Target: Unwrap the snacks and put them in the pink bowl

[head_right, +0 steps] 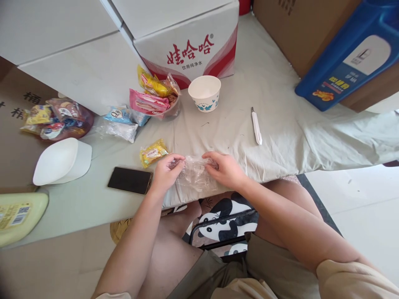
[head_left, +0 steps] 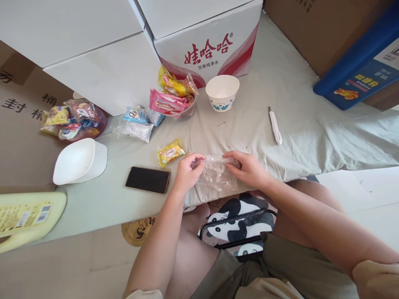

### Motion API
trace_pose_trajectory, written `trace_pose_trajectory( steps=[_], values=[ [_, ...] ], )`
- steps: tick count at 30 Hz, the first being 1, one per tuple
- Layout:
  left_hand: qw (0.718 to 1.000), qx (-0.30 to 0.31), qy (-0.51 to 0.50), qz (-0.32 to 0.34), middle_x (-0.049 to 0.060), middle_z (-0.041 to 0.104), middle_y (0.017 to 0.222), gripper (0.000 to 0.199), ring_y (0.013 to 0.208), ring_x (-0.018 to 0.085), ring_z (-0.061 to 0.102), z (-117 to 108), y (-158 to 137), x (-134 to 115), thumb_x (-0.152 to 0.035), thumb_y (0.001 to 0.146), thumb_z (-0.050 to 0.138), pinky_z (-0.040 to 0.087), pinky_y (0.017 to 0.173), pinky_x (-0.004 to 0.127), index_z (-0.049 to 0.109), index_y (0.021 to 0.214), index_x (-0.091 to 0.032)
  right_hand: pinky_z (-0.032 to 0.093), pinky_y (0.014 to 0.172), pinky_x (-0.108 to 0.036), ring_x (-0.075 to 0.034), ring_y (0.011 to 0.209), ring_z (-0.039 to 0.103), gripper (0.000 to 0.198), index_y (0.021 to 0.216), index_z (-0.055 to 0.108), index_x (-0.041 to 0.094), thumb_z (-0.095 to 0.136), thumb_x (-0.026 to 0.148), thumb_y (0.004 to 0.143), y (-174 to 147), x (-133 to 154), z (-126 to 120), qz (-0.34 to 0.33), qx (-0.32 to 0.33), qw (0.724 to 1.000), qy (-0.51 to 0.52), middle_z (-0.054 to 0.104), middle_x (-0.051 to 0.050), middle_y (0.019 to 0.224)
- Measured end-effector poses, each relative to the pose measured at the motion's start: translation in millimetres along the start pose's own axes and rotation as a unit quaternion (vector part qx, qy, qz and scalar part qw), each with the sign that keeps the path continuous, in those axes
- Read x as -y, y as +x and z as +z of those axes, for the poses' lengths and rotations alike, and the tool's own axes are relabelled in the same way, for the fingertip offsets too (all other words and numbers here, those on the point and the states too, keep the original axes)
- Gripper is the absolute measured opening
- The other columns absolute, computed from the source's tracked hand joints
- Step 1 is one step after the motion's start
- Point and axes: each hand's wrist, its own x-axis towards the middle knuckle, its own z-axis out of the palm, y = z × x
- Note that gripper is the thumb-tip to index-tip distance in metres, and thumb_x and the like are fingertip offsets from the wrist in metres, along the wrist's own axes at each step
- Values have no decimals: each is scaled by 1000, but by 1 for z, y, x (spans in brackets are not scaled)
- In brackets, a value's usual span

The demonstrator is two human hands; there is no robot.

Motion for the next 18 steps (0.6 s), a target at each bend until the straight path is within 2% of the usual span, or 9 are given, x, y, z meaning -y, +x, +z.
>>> trace_pose_trajectory(
  steps=[2,5,9,11,12,14,16,18],
  values=[
    [1000,-7,4,6,2,63,78,9,72,15,59,-1,1,-1,-24,81,62,48,68,27,68,79,-18,48,68,-32,-15,67,55,22,103,69,20,55,26,87,0,-3,1,-17,-20,999,-18,61,-5,84],
    [1000,-16,13,16,3,59,83,9,75,15,58,-1,0,-1,-24,82,61,48,68,26,68,79,-19,51,79,-37,-19,82,59,19,96,72,20,56,28,88,0,-8,4,-57,-62,996,-36,57,-10,97],
    [999,-33,30,25,8,55,106,10,98,20,60,0,0,2,-26,81,63,52,74,29,68,80,-18,50,96,-46,-28,115,55,15,92,71,21,58,29,88,-1,-10,6,-93,-134,985,-55,52,-14,119],
    [998,-38,28,45,10,56,115,11,108,23,60,0,-1,1,-27,80,63,52,79,31,67,79,-18,49,97,-45,-29,122,54,13,89,70,21,58,28,88,-1,-9,5,-113,-149,981,-52,52,-14,129],
    [997,-38,21,57,10,58,116,11,109,23,60,-1,-1,1,-28,80,63,52,82,33,67,78,-18,49,96,-43,-28,120,56,13,88,69,21,58,27,88,-1,-7,4,-125,-141,981,-42,56,-13,128],
    [997,-36,-3,63,9,65,108,12,101,21,64,-1,-3,-1,-29,82,61,51,84,33,65,78,-18,52,89,-37,-23,103,64,14,88,67,20,55,27,90,-1,-3,2,-136,-101,985,-16,67,-11,111],
    [999,-31,-25,36,5,69,89,14,82,17,65,-2,-4,-2,-31,82,61,51,75,29,65,78,-18,51,74,-31,-17,78,65,17,89,66,19,52,28,91,-2,1,0,-110,-58,992,8,69,-5,85],
    [999,-29,-45,2,2,67,74,16,67,14,61,-2,-5,-3,-33,81,62,48,64,26,65,79,-18,47,62,-26,-14,62,59,19,90,66,19,53,32,91,-3,3,-1,-63,-31,997,24,65,-1,71]
  ],
)
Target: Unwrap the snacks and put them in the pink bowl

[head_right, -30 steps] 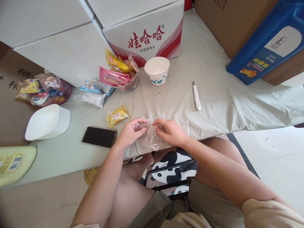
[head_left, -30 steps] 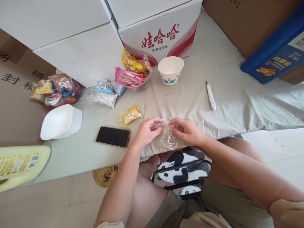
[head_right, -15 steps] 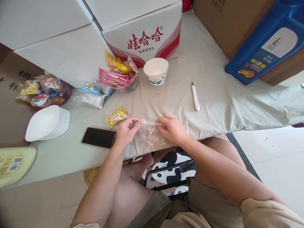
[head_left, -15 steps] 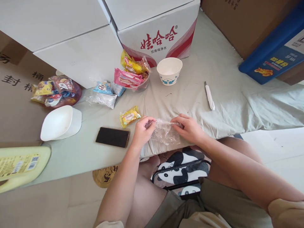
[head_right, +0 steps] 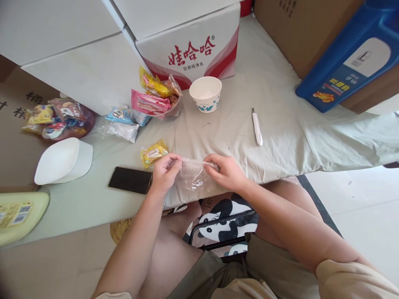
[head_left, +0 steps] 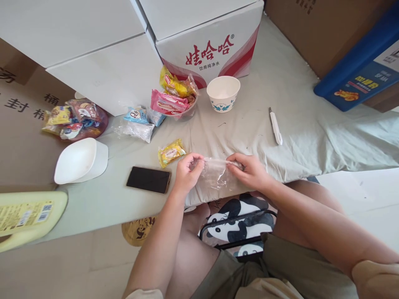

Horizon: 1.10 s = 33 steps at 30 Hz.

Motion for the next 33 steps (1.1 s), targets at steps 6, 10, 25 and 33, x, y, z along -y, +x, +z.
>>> trace_pose_trajectory(
  steps=[6,10,25,33],
  values=[
    [994,22,-92,-53,-2,62,62,17,57,12,58,-1,1,1,-34,81,63,46,59,23,63,79,-18,44,62,-26,-15,69,60,34,94,67,16,48,44,93,-1,2,-4,2,61,995,80,67,-4,80],
    [991,53,-102,-72,-3,60,61,18,55,11,56,-1,2,1,-35,79,65,44,56,23,63,78,-17,47,72,-28,-17,79,62,33,93,65,16,48,44,93,0,2,-5,-24,43,991,124,69,-7,87],
    [984,136,-69,-91,0,63,79,29,64,12,56,0,0,-2,-43,78,68,45,63,24,65,91,-18,40,61,-25,-12,65,52,22,96,65,17,55,33,85,-1,-1,3,71,108,984,125,61,0,72],
    [985,141,-47,-91,2,65,85,29,70,14,59,0,0,-4,-44,78,66,48,68,26,65,91,-18,39,60,-25,-11,63,50,24,95,64,16,53,35,86,-1,1,3,69,109,985,116,58,1,70]
  ],
)
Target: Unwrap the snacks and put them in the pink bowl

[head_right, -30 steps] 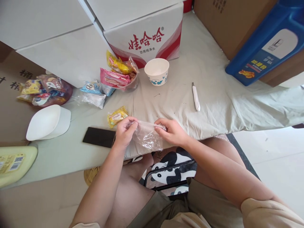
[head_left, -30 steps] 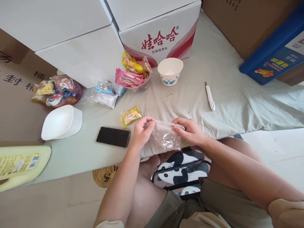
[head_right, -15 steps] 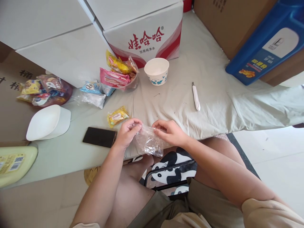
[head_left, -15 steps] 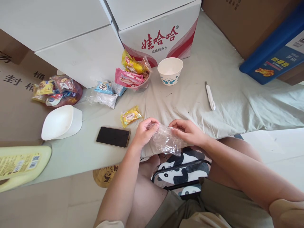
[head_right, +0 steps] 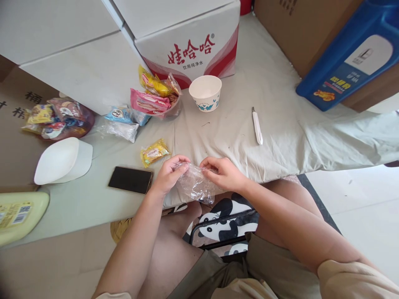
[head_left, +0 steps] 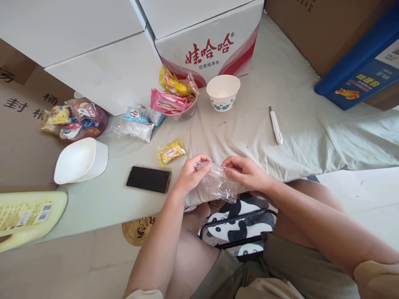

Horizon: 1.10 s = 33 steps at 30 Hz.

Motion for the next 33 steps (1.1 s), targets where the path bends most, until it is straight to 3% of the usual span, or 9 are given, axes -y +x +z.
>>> trace_pose_trajectory(
  steps=[12,18,21,24,27,30,33],
  values=[
    [1000,-8,5,18,2,66,84,27,73,15,60,1,-1,-1,-42,78,66,48,68,26,66,91,-18,40,60,-25,-11,64,52,19,94,62,18,53,34,88,0,0,1,-8,-9,1000,0,60,1,73],
    [993,-108,-17,49,2,64,83,29,75,15,60,-4,-1,3,-40,70,73,47,66,24,63,88,-18,40,57,-24,-11,61,51,18,86,60,18,56,36,88,1,3,1,-11,1,1000,-18,59,1,67],
    [998,-53,-31,10,0,62,80,33,64,11,55,-1,-1,4,-39,68,76,44,59,22,63,89,-18,43,59,-24,-12,64,57,23,95,62,17,60,39,86,1,5,0,-27,47,999,-5,65,-1,73],
    [996,19,-85,-13,0,63,78,42,59,9,53,4,-1,5,-43,67,79,43,56,21,63,97,-18,40,56,-23,-10,57,53,22,95,63,16,59,37,87,1,4,1,-42,71,997,-15,62,2,65],
    [981,28,-191,2,7,69,99,60,78,15,64,9,-1,4,-52,66,81,50,69,24,61,111,-19,37,52,-22,-10,54,50,20,88,61,18,56,37,90,0,1,3,-42,37,998,4,58,3,61],
    [968,64,-243,-18,13,67,122,71,101,23,67,13,-1,1,-56,62,83,54,85,31,61,120,-20,39,53,-23,-10,56,51,21,89,58,19,54,40,91,-1,-1,5,-28,-2,998,60,59,2,66],
    [976,97,-191,-45,9,73,104,54,94,23,69,17,-2,-1,-48,67,82,54,84,32,68,109,-17,41,55,-24,-11,58,51,22,94,55,20,53,42,92,-2,-1,7,-22,-9,996,88,59,2,68]
  ],
)
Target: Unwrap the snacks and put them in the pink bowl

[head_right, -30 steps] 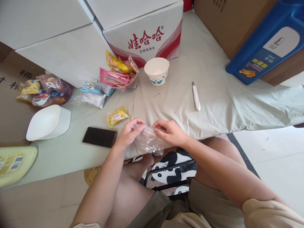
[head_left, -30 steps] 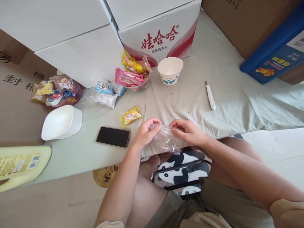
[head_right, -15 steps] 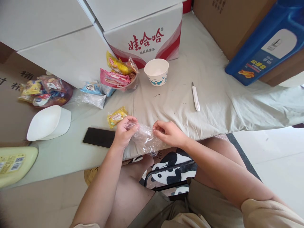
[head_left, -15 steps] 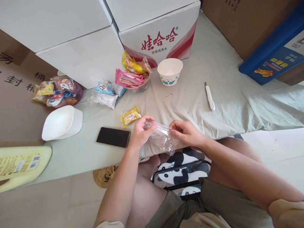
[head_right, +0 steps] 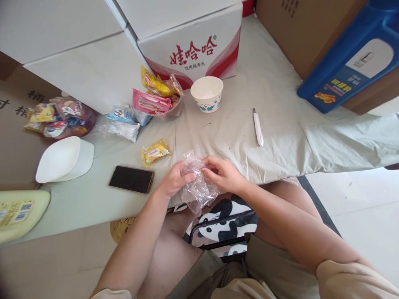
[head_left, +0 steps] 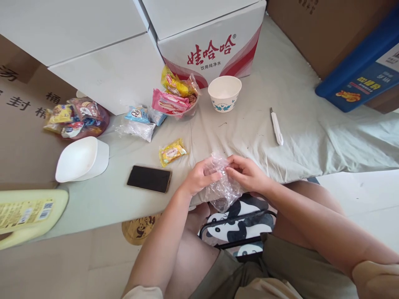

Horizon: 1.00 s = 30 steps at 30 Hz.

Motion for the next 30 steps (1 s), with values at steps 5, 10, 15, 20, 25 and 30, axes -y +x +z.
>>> trace_pose_trajectory(
  steps=[5,10,15,20,25,30],
  values=[
    [996,-72,54,-7,-1,66,68,29,58,14,63,0,0,1,-40,73,75,52,56,25,67,90,-18,33,49,-22,-10,50,42,23,105,53,22,52,41,93,0,0,2,11,-11,1000,25,48,7,58],
    [997,-66,-45,-14,-3,63,61,37,46,12,58,-3,-2,-4,-44,67,79,50,47,25,66,93,-20,36,51,-24,-10,54,43,19,95,58,22,55,38,88,5,5,0,21,-41,996,78,49,4,63],
    [996,-63,-70,-4,3,66,64,24,51,16,61,-5,-2,-9,-41,67,71,50,51,29,68,73,-18,41,58,-27,-13,60,48,17,79,57,21,48,36,80,8,6,-2,57,-37,983,171,52,0,66],
    [995,-93,22,35,4,66,73,32,61,16,61,-5,4,-6,-48,79,58,50,60,30,68,82,-18,36,55,-26,-11,58,41,24,76,46,22,55,43,83,8,1,-4,47,-56,992,107,45,3,65],
    [902,-327,207,190,2,62,85,19,79,15,59,-1,12,-4,-39,80,65,48,74,26,60,87,-21,41,63,-28,-14,65,46,30,105,49,24,62,29,79,9,-1,-6,9,-189,981,-47,50,3,76],
    [958,-183,164,150,5,68,96,37,87,16,64,17,17,-4,-52,82,67,51,79,27,62,100,-20,46,81,-33,-18,82,56,9,87,55,23,57,19,79,7,7,-9,-78,-186,975,-98,61,-3,84]
  ],
)
